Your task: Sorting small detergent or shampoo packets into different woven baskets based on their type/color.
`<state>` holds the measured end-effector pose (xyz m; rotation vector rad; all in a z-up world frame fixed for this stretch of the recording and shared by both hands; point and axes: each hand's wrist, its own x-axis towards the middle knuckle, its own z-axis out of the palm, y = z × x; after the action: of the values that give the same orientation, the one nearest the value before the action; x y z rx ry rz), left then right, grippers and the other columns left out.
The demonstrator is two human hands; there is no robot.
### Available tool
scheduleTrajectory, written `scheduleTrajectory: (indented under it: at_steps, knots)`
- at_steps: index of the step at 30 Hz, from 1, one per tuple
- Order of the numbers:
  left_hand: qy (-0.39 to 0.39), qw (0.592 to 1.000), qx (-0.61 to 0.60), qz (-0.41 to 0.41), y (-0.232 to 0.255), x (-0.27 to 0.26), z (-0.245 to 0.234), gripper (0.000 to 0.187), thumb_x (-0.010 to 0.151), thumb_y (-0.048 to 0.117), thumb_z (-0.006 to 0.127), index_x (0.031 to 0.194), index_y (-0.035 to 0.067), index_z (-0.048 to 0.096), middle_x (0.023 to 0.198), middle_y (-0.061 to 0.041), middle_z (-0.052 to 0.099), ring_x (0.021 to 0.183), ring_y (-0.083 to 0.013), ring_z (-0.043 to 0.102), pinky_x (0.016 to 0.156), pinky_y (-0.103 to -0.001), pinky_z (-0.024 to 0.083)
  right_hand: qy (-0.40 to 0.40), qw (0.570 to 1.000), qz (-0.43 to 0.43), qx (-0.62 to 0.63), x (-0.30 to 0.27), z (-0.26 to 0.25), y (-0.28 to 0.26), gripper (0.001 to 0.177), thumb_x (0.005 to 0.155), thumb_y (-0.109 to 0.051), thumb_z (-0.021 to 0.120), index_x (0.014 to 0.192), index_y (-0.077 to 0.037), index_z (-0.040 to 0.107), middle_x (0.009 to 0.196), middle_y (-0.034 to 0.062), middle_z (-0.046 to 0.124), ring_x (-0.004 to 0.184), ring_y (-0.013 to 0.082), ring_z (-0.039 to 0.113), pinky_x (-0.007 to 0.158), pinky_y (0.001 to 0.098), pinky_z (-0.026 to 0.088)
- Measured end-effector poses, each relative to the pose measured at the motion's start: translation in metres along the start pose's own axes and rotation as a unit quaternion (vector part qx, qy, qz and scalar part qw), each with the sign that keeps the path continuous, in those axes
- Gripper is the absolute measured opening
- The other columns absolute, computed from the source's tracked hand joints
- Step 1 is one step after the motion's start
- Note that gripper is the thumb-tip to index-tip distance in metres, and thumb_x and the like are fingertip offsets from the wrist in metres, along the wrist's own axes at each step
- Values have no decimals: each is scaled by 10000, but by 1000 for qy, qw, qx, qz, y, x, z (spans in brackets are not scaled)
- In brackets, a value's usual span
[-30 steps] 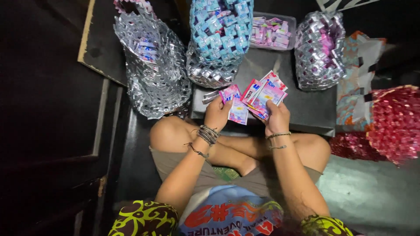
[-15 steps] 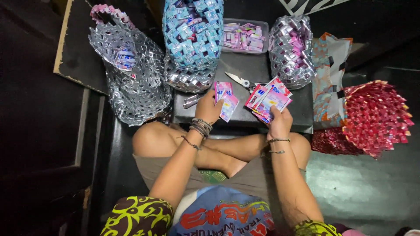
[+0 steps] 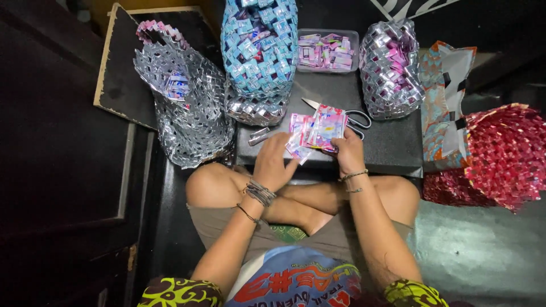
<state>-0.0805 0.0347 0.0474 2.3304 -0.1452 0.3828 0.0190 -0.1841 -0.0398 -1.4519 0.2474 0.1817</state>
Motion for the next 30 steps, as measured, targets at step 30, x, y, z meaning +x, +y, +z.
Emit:
scheduleTrajectory:
  at_steps: [30]
  knots:
    - [87, 986, -2, 145, -44, 14, 65, 126, 944, 182, 706, 1052, 118, 722, 1083, -57, 694, 1031, -263, 675, 839, -380, 533, 40, 851, -243, -463, -32, 24, -53, 471, 864, -134, 767, 1301, 19, 683, 1068, 130, 667, 942, 273, 684, 831, 390, 561]
